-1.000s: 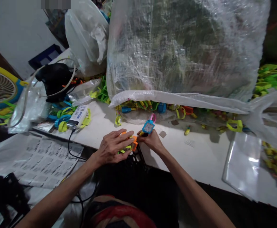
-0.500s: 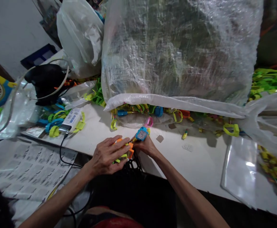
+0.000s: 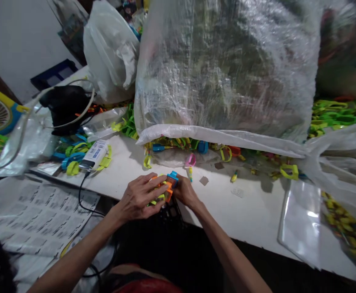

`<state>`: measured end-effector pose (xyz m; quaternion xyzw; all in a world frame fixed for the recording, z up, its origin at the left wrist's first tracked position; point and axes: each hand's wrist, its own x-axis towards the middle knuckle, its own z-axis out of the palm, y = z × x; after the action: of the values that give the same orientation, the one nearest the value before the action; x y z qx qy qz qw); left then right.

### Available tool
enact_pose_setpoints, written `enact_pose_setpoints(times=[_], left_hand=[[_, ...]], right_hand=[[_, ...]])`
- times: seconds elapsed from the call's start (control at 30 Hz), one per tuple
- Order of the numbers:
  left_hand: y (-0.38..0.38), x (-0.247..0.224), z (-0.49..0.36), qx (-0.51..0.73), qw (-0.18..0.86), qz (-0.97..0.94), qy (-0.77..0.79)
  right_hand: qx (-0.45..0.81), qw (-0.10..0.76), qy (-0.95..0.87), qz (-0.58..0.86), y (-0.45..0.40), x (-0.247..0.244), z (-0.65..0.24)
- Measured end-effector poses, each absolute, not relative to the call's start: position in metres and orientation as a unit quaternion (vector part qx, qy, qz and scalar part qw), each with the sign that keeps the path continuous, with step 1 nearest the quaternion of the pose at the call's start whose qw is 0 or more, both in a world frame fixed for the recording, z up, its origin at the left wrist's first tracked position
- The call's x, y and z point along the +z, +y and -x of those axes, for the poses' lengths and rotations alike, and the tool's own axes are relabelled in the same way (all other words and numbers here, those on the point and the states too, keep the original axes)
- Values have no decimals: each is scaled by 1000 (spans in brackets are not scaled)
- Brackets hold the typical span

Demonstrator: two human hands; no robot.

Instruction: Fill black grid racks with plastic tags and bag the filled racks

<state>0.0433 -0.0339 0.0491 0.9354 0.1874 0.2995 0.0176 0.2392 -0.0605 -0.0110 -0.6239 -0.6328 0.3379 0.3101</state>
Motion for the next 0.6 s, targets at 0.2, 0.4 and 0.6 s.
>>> enact_pose_setpoints(times=[0.2,0.4,0.6], left_hand=[[-27,47,-51,358,-44,-906,222],[-21,44,-51,299,-54,-914,270],[-24,41,-55,259,-65,-909,320]], right_hand=[[195,195,-552,787,-41,3,-297],[455,330,-454,691,-63,4,-297],[533,379,-421,629,-87,11,-256]])
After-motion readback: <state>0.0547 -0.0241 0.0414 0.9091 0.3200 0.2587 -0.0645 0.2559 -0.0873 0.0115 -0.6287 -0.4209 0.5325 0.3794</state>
